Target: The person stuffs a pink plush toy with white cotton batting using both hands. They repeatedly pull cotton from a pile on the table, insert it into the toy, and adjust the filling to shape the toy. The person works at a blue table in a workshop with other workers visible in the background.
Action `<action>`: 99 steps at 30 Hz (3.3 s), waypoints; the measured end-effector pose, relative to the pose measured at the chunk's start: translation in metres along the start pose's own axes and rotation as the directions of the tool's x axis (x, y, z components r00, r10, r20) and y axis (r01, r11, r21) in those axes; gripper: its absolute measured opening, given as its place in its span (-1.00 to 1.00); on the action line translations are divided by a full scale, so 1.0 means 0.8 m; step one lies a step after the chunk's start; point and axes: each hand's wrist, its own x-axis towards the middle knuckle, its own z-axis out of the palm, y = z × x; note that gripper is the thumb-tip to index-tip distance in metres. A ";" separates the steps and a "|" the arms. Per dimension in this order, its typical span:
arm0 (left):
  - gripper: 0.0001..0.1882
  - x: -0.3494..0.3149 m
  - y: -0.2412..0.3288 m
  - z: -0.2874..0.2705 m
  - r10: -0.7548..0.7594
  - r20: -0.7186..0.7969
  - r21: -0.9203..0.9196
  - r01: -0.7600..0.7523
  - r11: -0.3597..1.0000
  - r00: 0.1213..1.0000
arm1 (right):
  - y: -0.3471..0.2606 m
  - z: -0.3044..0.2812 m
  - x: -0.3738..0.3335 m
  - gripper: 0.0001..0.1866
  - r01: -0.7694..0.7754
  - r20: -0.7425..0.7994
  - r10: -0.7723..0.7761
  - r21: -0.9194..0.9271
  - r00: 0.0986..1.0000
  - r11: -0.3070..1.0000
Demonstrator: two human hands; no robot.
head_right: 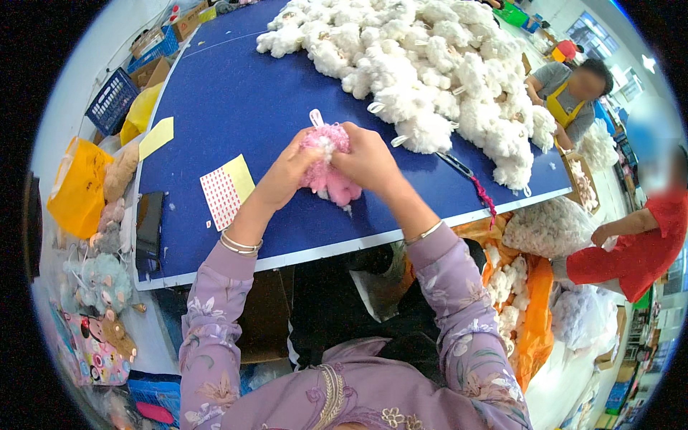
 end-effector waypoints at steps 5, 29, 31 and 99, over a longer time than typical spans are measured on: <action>-0.62 0.000 -0.010 0.000 0.185 -0.181 0.417 -0.094 0.904 0.966 | -0.014 0.016 -0.003 -0.66 0.073 -0.057 -0.081 -0.132 0.995 0.989; -0.75 -0.009 0.018 0.016 0.040 -0.111 0.359 0.003 0.933 0.993 | 0.042 -0.002 -0.007 -0.63 -0.143 -0.069 0.312 0.784 0.947 0.605; -0.81 -0.008 0.022 0.006 0.104 -0.099 0.209 -0.081 0.975 0.990 | 0.056 0.000 -0.008 -0.63 -0.141 -0.054 0.304 0.799 0.951 0.584; -0.64 0.015 -0.002 0.107 0.092 0.045 -0.390 -0.067 0.919 0.995 | 0.031 -0.080 -0.129 -0.43 0.234 -0.375 0.049 0.668 0.926 0.706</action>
